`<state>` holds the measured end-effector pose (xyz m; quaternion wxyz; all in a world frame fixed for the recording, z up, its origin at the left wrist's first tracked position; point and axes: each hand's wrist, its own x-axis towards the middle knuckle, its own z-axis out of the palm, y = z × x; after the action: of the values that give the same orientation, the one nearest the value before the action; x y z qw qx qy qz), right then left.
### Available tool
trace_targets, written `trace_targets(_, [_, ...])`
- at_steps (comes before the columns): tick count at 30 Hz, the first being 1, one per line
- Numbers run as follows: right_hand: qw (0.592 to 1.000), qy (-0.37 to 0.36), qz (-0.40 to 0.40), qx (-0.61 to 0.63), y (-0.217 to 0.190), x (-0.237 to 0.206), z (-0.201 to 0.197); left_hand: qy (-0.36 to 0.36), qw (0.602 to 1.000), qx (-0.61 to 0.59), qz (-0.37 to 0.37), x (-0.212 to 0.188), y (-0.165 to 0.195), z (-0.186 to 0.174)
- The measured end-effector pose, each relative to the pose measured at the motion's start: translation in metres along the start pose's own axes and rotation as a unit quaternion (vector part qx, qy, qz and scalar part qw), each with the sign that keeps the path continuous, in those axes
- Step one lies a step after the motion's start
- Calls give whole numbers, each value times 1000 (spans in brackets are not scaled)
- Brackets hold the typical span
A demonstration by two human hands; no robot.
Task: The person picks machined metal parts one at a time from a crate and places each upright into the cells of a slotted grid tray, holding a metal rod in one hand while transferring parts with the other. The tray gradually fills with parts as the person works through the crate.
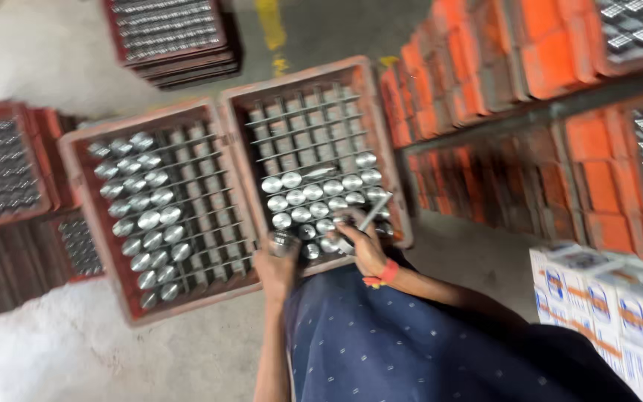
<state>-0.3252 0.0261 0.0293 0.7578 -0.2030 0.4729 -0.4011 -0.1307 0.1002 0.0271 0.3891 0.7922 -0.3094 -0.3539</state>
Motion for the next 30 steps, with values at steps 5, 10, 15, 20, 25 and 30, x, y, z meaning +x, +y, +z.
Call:
trace_targets(5, [999,-1,-26,48,-25,-5,-1,-172,982,79,9,-55,56,60])
trace_targets(10, [988,-57,-123,-79,-37,-15,-26,-237,964,111,42,-53,67,83])
trace_targets(15, [989,-137,-35,-39,-35,-13,-52,-325,943,68,-15,-52,58,95])
trace_targets(20, [998,1,-1,66,-29,25,-61,-291,949,121,4,-38,68,76])
trace_targets(25, [992,2,-120,46,-52,71,-69,-97,953,279,59,37,66,30])
trace_targets(30, [996,1,-61,-62,-43,88,-39,43,856,435,277,120,47,12])
